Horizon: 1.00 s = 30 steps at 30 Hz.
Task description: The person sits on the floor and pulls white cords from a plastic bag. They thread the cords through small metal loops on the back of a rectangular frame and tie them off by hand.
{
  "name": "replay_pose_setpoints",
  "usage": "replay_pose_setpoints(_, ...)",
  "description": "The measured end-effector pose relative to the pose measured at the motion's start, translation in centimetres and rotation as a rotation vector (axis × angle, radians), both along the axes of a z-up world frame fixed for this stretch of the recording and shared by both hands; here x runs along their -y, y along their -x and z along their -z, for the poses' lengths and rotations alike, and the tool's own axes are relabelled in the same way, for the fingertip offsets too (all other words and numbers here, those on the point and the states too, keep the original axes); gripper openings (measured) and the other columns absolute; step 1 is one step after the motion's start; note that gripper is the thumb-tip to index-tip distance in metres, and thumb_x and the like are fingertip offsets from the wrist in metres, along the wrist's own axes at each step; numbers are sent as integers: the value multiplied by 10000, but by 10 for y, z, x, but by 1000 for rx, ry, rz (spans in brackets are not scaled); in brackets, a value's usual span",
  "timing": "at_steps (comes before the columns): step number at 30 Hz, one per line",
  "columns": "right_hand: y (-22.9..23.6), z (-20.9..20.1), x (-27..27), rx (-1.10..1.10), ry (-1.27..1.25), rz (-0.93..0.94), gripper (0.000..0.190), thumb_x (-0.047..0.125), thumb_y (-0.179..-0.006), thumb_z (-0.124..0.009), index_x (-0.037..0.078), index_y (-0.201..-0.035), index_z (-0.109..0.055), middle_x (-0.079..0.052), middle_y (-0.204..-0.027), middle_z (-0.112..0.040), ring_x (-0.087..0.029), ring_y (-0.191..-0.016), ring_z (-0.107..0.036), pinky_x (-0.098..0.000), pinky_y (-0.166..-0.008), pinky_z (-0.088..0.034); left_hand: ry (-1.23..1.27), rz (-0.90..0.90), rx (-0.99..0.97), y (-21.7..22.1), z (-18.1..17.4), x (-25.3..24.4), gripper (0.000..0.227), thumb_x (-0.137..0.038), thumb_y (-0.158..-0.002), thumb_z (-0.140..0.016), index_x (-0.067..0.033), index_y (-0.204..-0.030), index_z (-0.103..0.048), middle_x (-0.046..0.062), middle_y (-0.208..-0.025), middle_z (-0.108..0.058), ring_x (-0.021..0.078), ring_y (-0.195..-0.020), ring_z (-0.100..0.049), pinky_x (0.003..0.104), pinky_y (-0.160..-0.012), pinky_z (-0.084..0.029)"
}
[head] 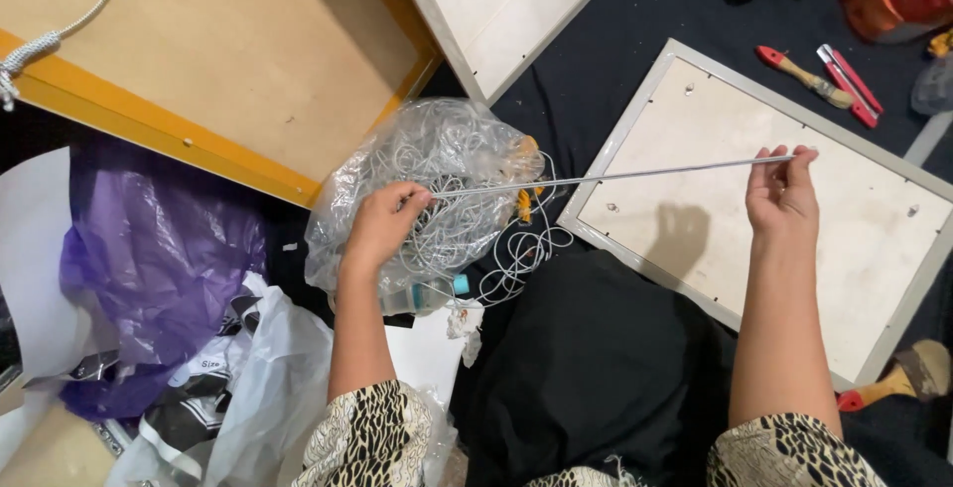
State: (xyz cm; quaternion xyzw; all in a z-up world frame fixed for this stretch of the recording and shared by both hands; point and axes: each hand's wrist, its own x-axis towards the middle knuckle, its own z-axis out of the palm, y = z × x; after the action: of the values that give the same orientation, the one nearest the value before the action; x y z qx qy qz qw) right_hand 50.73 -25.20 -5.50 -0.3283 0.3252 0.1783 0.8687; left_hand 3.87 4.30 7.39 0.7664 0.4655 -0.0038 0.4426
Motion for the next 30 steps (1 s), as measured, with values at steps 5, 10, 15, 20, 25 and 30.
replay_pose_setpoints(5,5,-33,29,97,28,-107,249,235,-801,-860,109,-954,-710,-55,-978,-756,-200,-1047,-770,-479,-1068,-644,-63,-85,111,-59,1,47,304,-312,-1015,-538,-123,-1125,-750,41,-1165,-739,233,-1081,-675,399,-923,-507)
replay_pose_setpoints(10,43,-113,50,271,178,-291,156,289,-957,-747,162,-1011,-673,34,-787,-689,-89,-782,-696,-369,-935,-670,-152,13,537,-148,21,118,236,-248,-989,-585,-131,-1038,-784,30,-1019,-753,186,-984,-710,326,-877,-512)
replay_pose_setpoints(15,32,-75,105,839,709,-842,144,207,-1087,-674,106,-1178,-718,-51,-883,-670,-65,-693,-591,-185,-665,-566,-576,159,299,-238,42,196,612,-271,-855,-806,-105,-1405,-597,175,-1474,-465,433,-1297,-435,642,-971,-431)
replay_pose_setpoints(20,49,-68,117,672,519,-943,230,104,-1013,-652,43,-1235,-648,-90,-824,-684,-82,-657,-629,-179,-623,-561,357,252,691,-325,97,256,325,-263,-993,-695,-203,-1312,-697,97,-1134,-719,242,-1007,-736,359,-898,-588)
replay_pose_setpoints(25,32,-24,138,462,308,-938,248,136,-1015,-652,142,-1223,-516,-76,-783,-683,-93,-616,-648,-190,-590,-520,731,250,780,-333,105,266,344,-169,-1033,-640,-106,-1371,-655,143,-1048,-713,187,-947,-730,283,-877,-598)
replay_pose_setpoints(30,30,6,140,368,207,-1053,223,171,-976,-703,161,-1109,-524,-84,-757,-705,-86,-599,-638,-183,-561,-482,719,387,756,-330,109,260,438,-65,-954,-717,-132,-1382,-656,93,-1019,-714,137,-937,-685,298,-898,-566)
